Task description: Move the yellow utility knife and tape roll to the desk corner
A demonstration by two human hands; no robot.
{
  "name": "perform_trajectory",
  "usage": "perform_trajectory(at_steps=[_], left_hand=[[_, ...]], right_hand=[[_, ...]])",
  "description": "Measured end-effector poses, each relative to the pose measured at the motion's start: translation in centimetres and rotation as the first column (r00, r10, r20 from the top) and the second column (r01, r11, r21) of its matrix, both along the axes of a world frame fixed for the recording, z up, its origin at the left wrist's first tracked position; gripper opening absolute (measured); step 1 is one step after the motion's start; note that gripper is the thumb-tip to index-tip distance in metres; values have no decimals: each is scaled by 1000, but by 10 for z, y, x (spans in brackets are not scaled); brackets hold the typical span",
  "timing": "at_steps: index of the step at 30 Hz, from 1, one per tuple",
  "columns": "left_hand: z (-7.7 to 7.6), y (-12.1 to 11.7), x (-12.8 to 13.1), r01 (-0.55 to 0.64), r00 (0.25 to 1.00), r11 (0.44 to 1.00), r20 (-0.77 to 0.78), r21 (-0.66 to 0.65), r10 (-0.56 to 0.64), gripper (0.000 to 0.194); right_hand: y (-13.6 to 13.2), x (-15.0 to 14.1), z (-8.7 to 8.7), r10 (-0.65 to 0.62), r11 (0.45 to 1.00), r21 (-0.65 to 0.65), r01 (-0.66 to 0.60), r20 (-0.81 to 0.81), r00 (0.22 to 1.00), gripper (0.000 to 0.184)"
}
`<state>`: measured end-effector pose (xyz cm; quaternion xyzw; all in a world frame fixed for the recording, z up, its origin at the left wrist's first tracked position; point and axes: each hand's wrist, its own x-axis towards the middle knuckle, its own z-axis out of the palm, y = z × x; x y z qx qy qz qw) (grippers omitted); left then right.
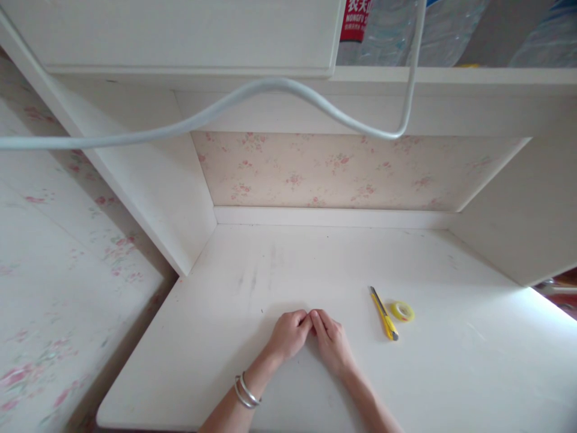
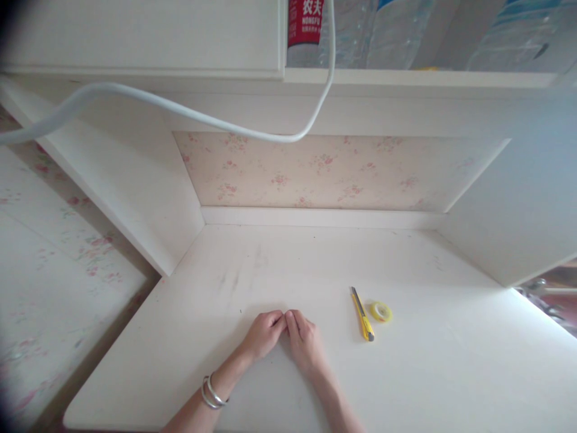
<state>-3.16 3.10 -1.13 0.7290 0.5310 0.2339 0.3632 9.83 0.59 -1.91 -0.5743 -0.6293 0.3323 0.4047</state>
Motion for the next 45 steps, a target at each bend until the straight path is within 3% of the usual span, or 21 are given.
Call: perform_trajectory(at_steps=[45], left_hand=[[-5, 0, -1, -4, 1000, 999, -23, 38, 5, 47]], right_hand=[[1, 2, -7, 33, 999, -2, -33, 23, 999, 32]])
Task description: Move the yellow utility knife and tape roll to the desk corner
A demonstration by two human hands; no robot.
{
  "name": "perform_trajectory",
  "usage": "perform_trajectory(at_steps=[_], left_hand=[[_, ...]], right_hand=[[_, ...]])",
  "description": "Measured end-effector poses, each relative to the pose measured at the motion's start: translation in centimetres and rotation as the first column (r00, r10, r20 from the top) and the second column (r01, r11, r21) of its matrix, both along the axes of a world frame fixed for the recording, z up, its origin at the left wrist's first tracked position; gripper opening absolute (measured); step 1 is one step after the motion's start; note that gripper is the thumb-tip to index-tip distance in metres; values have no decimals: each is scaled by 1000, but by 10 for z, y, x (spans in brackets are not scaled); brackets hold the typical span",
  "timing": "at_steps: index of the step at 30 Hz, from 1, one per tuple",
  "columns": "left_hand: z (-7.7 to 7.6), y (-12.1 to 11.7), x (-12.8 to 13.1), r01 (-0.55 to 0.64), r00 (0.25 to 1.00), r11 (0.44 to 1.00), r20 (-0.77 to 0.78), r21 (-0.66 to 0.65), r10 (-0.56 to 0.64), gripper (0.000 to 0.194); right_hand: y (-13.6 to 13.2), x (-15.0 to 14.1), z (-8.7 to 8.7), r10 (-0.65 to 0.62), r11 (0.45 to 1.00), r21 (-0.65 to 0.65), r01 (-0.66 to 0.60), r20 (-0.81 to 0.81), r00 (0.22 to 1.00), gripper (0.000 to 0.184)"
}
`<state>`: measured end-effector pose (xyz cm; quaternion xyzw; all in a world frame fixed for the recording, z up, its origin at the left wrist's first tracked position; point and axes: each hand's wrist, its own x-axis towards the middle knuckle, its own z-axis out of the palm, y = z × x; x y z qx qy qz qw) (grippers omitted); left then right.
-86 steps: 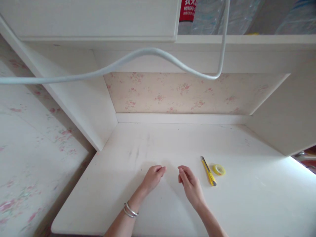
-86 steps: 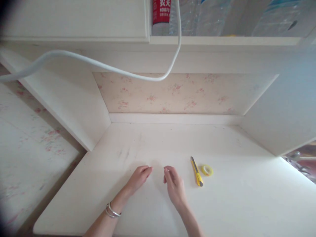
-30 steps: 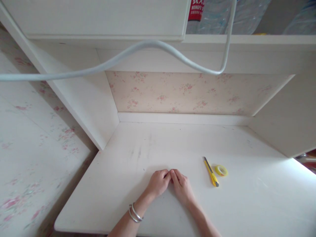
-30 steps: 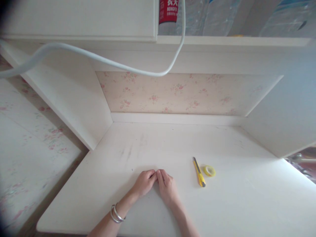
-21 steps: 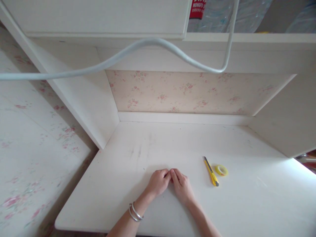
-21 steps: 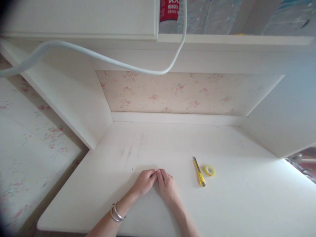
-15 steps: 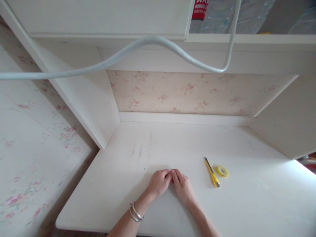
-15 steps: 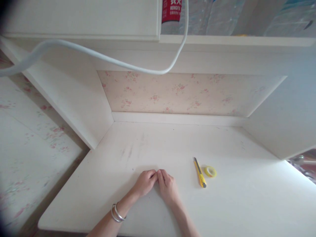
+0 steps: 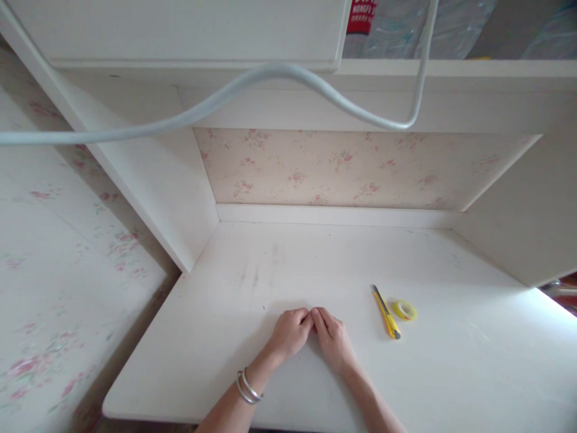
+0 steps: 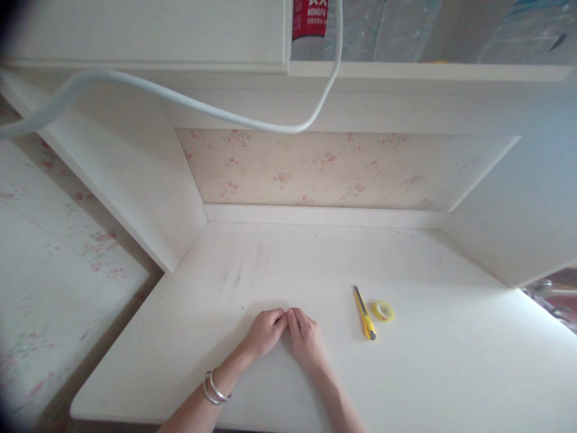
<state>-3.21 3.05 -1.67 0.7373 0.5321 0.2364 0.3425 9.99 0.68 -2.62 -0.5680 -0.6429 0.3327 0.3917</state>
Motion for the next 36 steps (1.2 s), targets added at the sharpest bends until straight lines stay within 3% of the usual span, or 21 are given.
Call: perform_trajectory(at_steps=[36], left_hand=[[3, -1, 0, -4, 1000, 1000, -19, -18, 4, 46]], right_hand=[[0, -1, 5, -23, 1000, 14, 23, 7, 1000, 34]])
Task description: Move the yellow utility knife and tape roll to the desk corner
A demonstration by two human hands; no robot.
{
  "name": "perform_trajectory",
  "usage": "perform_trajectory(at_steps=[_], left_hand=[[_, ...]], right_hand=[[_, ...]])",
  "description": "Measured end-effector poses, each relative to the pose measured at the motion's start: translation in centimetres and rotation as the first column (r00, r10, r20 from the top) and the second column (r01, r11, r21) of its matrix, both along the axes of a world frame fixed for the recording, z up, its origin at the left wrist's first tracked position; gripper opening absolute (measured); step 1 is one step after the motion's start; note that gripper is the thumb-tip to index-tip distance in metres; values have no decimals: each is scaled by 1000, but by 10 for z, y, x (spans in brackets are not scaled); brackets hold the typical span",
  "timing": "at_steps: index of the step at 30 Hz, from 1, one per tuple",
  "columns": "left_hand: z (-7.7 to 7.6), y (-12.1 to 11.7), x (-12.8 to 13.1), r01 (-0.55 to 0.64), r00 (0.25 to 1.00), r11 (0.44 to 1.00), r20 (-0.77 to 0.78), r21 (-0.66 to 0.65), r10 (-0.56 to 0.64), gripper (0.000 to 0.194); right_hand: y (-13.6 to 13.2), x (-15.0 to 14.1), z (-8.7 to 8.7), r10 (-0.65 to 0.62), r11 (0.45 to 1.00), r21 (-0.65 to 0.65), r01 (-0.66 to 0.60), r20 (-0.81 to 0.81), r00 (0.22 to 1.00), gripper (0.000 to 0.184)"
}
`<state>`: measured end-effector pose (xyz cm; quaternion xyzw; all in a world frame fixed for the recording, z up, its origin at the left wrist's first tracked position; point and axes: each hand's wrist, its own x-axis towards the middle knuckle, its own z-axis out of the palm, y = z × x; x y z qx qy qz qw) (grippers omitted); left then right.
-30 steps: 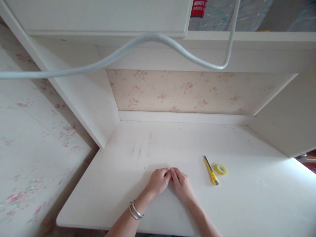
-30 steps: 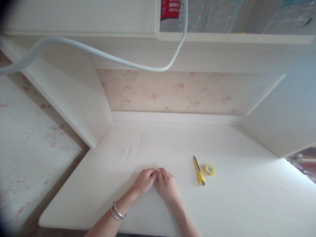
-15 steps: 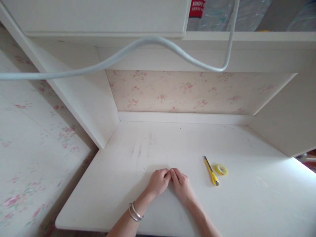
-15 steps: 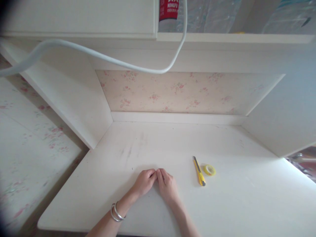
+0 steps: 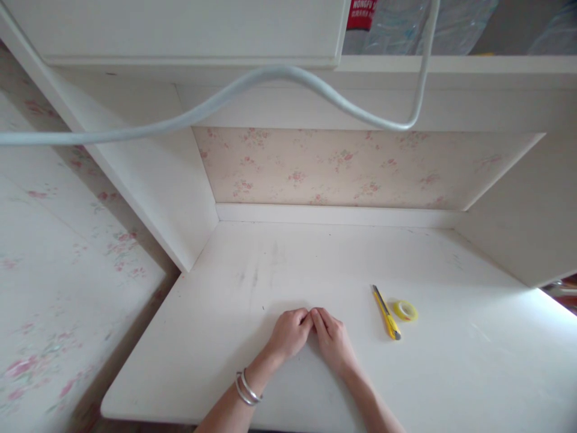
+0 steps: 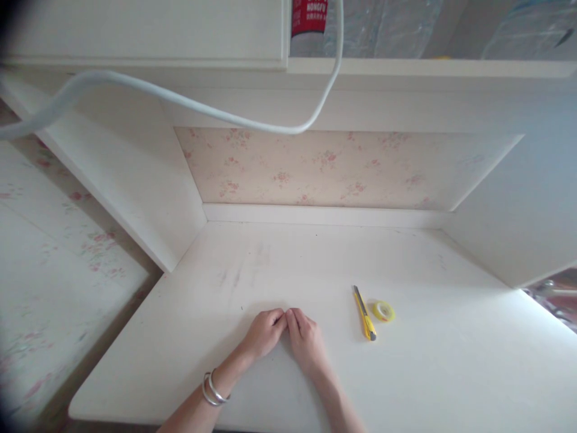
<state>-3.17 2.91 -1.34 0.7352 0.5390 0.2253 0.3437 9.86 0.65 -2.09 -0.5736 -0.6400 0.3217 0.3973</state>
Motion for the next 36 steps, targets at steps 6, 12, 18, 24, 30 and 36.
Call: perform_trajectory(at_steps=[6, 12, 18, 24, 30, 36], left_hand=[[-1, 0, 0, 0, 1000, 1000, -2, 2, 0, 45], [-1, 0, 0, 1, 1000, 1000, 3, 9, -1, 45], [-2, 0, 0, 0, 1000, 1000, 2, 9, 0, 45], [-1, 0, 1, -6, 1000, 1000, -6, -2, 6, 46], [-4, 0, 0, -15, 1000, 1000, -20, 20, 16, 45], [-4, 0, 0, -10, 1000, 999, -4, 34, 10, 46]], right_hand=[[0, 0, 1, 3, 1000, -6, -3, -7, 1000, 34], [0, 1, -1, 5, 1000, -7, -5, -9, 1000, 33], [0, 1, -1, 12, 1000, -11, -12, -9, 1000, 33], [0, 1, -1, 11, 1000, -4, -11, -18, 1000, 33], [1, 1, -2, 14, 1000, 1, -14, -13, 1000, 33], [1, 1, -4, 17, 1000, -11, -17, -15, 1000, 32]])
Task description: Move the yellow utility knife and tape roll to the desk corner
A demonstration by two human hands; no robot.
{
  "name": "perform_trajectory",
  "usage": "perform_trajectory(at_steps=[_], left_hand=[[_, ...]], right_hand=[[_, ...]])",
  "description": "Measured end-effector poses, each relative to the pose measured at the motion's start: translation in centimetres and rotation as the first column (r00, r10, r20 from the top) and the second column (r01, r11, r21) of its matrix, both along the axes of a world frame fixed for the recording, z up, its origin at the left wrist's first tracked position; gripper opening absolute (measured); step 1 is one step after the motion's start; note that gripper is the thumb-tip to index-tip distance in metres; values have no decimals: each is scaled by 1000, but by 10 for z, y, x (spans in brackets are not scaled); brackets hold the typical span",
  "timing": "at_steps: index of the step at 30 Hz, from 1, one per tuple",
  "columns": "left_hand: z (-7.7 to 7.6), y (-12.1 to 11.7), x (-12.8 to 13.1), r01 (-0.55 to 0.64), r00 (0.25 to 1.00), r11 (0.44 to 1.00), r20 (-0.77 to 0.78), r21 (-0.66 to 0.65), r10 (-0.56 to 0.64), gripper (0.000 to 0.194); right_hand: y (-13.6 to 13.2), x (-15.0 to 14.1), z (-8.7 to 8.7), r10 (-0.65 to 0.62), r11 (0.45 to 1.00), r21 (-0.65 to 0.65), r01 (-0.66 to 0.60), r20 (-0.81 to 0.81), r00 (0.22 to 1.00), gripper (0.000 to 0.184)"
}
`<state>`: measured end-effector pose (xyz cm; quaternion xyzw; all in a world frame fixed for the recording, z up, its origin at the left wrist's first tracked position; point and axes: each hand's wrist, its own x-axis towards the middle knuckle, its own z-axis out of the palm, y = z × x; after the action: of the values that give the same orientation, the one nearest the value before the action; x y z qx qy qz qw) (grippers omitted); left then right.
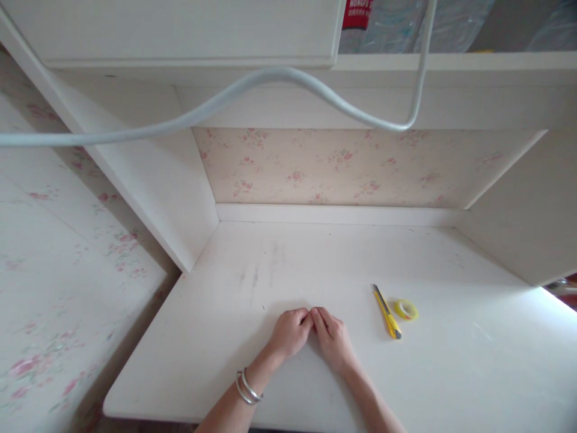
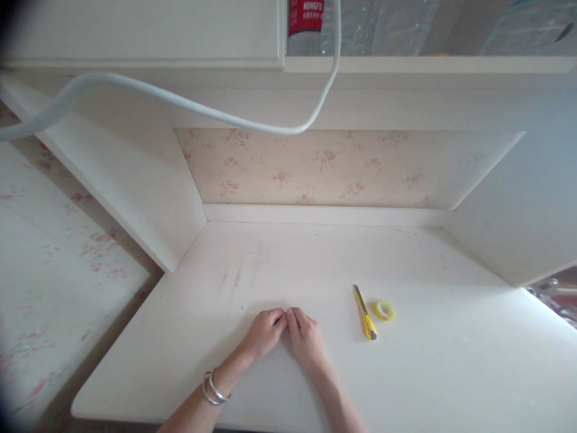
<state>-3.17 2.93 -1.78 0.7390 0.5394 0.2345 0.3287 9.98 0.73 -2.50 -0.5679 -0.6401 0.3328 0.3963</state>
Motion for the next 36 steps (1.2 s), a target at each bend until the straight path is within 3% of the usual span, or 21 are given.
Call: perform_trajectory(at_steps=[36], left_hand=[[1, 1, 0, 15, 1000, 1000, 8, 3, -15, 44]], right_hand=[[-1, -1, 4, -1, 1000, 0, 1, 7, 1000, 33]])
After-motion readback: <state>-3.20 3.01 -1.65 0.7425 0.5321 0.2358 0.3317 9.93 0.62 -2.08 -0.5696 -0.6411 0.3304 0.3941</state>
